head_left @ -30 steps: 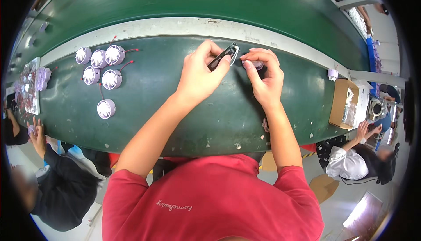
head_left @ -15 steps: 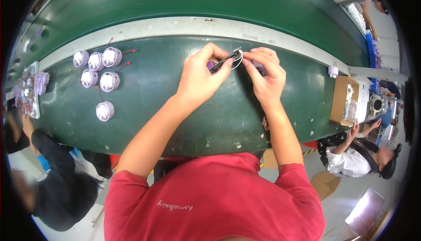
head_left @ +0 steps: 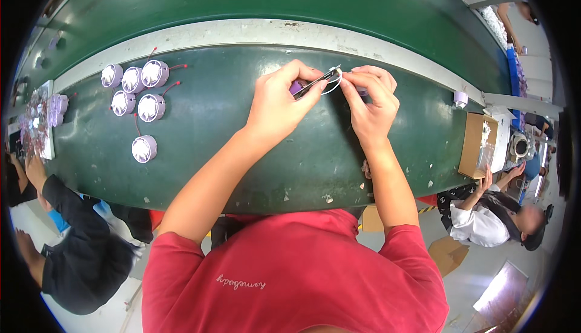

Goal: Assembling small electronic components on a factory production line.

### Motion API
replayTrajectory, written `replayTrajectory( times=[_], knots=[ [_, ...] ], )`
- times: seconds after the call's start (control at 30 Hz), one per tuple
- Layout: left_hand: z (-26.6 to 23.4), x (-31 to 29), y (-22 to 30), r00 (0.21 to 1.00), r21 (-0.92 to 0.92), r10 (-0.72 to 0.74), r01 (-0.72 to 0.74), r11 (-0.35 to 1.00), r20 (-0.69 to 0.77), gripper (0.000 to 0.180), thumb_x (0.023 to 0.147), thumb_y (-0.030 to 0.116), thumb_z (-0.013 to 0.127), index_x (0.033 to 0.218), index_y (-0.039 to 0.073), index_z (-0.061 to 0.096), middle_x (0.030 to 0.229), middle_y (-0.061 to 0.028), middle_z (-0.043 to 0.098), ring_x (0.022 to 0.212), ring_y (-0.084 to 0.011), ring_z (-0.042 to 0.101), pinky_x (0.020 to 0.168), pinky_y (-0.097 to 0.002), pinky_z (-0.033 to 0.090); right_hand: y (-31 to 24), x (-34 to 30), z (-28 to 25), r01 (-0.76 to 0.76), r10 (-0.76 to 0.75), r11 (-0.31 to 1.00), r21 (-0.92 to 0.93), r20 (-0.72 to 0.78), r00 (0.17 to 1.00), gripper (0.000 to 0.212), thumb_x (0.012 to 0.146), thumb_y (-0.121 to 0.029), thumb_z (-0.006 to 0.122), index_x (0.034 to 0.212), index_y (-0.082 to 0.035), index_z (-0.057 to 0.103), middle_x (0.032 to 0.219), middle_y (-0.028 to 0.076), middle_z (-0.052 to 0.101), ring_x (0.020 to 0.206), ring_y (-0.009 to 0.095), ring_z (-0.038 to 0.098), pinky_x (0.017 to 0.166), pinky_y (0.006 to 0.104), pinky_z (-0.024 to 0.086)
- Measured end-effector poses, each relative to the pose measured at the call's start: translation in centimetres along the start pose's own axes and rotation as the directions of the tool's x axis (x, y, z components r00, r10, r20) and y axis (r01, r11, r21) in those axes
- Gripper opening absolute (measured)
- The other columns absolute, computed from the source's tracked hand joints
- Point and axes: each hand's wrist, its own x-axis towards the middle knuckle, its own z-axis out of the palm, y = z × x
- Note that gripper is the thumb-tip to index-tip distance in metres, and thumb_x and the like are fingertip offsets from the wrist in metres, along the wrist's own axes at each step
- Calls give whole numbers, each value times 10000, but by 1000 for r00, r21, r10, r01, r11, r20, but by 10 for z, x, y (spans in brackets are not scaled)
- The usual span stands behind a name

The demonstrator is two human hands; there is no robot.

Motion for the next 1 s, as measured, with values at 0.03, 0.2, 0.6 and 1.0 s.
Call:
replayTrajectory(
  times=[0.03,0.2,0.6,1.0],
  knots=[
    [-1,-1,1,1000,0,-1,1,1000,-2,139,857,77,739,917,-6,646,912,-97,735,797,-158,699,692,-301,539,0,0,0,-6,6,1000,0,7,1000,121,750,-95,821,853,-101,756,815,3,717,895,174,653,912,335,378],
    [-2,-1,2,988,135,157,-157,978,13,131,851,56,725,924,-9,638,936,-125,727,798,-237,708,696,-328,554,1,-2,1,0,1,1000,-5,31,1000,125,753,-92,816,853,-102,742,823,3,717,903,181,652,919,348,373],
    [-3,-1,5,990,183,128,-137,974,58,132,851,33,742,924,-29,650,976,-155,735,899,-230,729,786,-320,568,1,-1,0,25,-23,998,-54,47,999,138,721,-79,804,830,-107,724,814,-4,706,905,187,655,931,368,372],
    [-5,1,-1,981,210,180,-192,959,75,126,874,106,706,921,12,637,882,-118,721,766,-281,695,670,-363,542,1,-3,2,37,-34,997,-71,41,999,135,724,-90,809,825,-106,722,813,-11,707,917,185,652,942,379,358]
  ],
)
